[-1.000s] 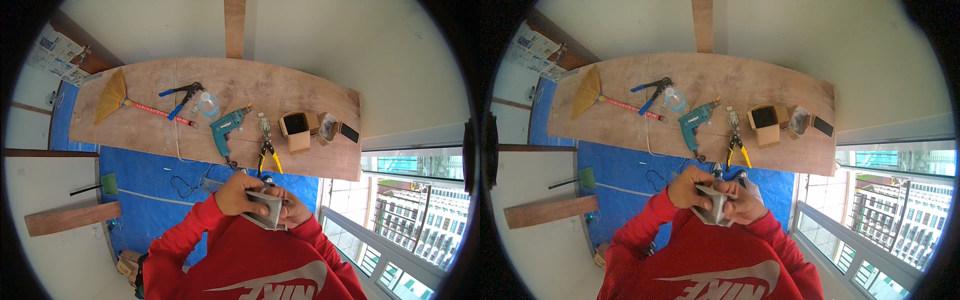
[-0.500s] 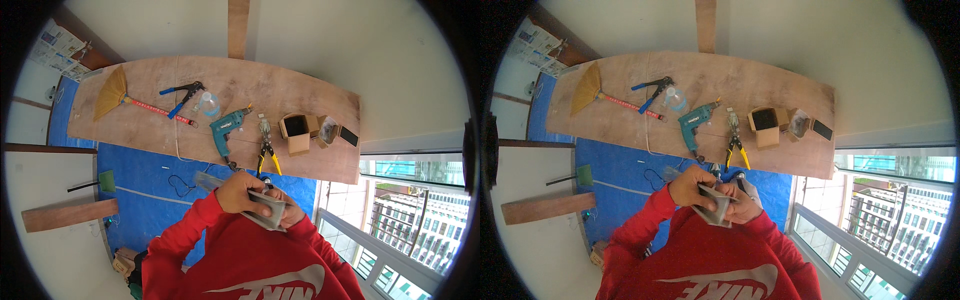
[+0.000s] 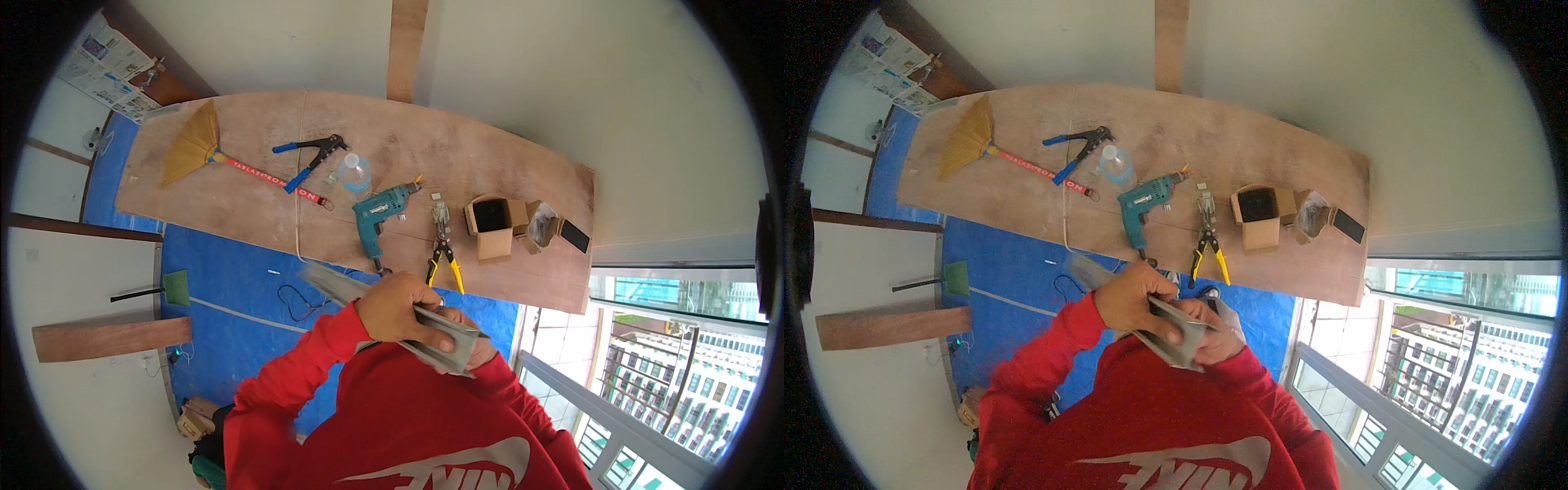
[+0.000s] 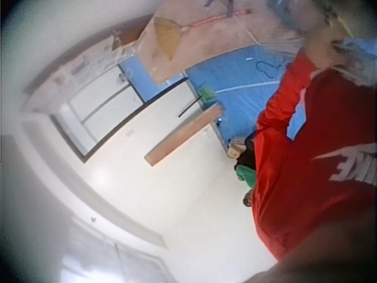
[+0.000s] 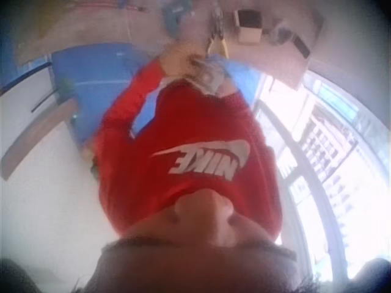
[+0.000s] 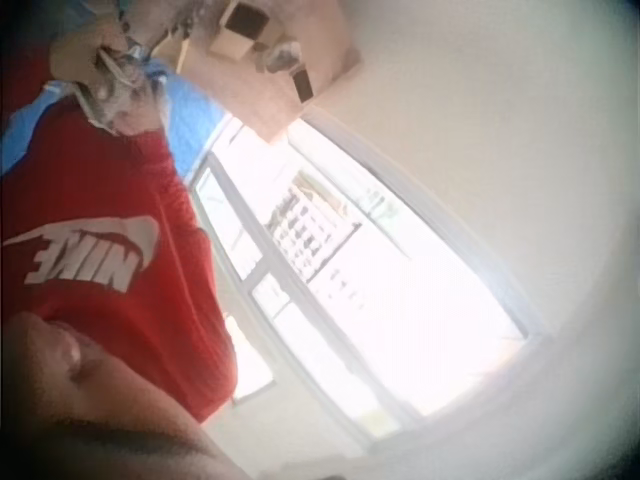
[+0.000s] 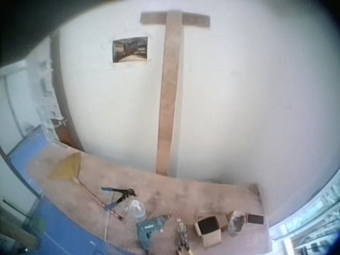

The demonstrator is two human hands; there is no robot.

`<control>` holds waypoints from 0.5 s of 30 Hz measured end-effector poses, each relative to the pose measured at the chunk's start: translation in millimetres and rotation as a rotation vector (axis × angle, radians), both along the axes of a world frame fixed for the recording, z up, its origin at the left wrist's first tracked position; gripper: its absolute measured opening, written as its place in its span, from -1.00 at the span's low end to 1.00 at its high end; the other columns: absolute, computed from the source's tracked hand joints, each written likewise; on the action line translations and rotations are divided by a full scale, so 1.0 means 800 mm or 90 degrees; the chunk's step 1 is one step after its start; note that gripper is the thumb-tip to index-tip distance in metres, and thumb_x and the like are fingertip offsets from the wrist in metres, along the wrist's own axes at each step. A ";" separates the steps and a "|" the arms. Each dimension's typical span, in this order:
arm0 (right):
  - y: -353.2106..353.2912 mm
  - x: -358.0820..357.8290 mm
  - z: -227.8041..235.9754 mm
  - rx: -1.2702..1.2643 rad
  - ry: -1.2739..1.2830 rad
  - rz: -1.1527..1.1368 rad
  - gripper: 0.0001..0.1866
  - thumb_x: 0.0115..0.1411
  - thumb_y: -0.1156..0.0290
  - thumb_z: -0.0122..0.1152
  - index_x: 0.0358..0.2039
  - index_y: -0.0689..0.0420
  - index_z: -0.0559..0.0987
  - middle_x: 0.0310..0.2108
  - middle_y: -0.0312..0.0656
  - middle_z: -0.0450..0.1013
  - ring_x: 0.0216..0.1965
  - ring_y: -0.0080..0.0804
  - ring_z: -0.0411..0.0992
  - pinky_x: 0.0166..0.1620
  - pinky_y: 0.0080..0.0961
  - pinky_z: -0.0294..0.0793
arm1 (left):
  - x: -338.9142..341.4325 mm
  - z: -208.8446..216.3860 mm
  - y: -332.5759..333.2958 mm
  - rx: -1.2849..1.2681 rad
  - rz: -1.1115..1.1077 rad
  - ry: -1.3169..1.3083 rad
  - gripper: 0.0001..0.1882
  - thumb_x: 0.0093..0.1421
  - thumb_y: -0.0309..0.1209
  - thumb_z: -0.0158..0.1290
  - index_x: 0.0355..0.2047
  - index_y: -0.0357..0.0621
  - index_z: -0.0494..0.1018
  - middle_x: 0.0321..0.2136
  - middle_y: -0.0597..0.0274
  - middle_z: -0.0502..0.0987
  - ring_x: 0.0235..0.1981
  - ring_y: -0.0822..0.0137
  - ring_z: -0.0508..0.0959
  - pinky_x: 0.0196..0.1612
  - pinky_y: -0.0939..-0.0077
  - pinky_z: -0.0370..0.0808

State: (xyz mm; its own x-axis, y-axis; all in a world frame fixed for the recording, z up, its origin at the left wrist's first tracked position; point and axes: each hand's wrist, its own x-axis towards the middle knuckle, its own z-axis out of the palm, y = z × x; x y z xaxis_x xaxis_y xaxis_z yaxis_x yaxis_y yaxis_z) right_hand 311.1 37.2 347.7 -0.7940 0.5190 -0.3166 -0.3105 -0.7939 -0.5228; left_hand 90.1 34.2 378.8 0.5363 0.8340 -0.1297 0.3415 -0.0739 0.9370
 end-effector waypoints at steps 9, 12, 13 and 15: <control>0.044 0.075 -0.015 0.464 -0.632 0.124 -0.59 0.10 0.19 0.58 -0.28 0.23 0.58 -0.46 -0.21 0.59 -0.44 -0.48 0.54 -0.34 -0.45 0.55 | -0.013 0.003 -0.013 0.224 0.185 0.496 -0.22 -0.05 0.44 0.25 -0.59 -0.16 0.53 -0.69 0.09 0.51 -0.57 -0.03 0.61 -0.47 0.19 0.49; 0.022 0.053 -0.036 0.120 -0.167 -0.073 -0.56 0.05 0.13 0.61 -0.27 0.15 0.58 -0.45 -0.28 0.58 -0.43 -0.51 0.53 -0.33 -0.47 0.54 | -0.018 0.003 -0.009 0.151 0.150 0.408 -0.27 -0.08 0.35 0.35 -0.60 -0.17 0.52 -0.70 0.09 0.47 -0.59 0.14 0.62 -0.45 0.24 0.48; 0.012 0.039 -0.035 0.026 -0.019 0.008 -0.52 0.04 0.09 0.61 -0.22 0.15 0.60 -0.38 -0.26 0.59 -0.40 -0.52 0.53 -0.28 -0.49 0.53 | -0.012 -0.003 -0.007 0.080 0.085 0.244 -0.30 -0.09 0.31 0.38 -0.60 -0.17 0.51 -0.71 0.10 0.45 -0.58 0.22 0.60 -0.45 0.27 0.47; 0.004 0.020 -0.021 0.168 -0.107 0.140 -0.46 0.02 0.07 0.63 -0.17 0.18 0.62 -0.36 -0.24 0.60 -0.40 -0.50 0.54 -0.30 -0.53 0.54 | 0.009 -0.020 -0.002 -0.008 -0.007 -0.053 -0.34 -0.10 0.22 0.45 -0.60 -0.18 0.51 -0.72 0.12 0.41 -0.56 0.39 0.58 -0.44 0.33 0.45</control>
State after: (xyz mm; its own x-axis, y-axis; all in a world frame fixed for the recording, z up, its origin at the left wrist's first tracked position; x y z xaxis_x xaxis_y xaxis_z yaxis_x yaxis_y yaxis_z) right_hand 327.0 40.6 330.9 -0.8443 0.4225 -0.3296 -0.0401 -0.6633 -0.7473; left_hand 97.3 32.5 362.5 0.5546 0.8267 -0.0944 0.2617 -0.0656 0.9629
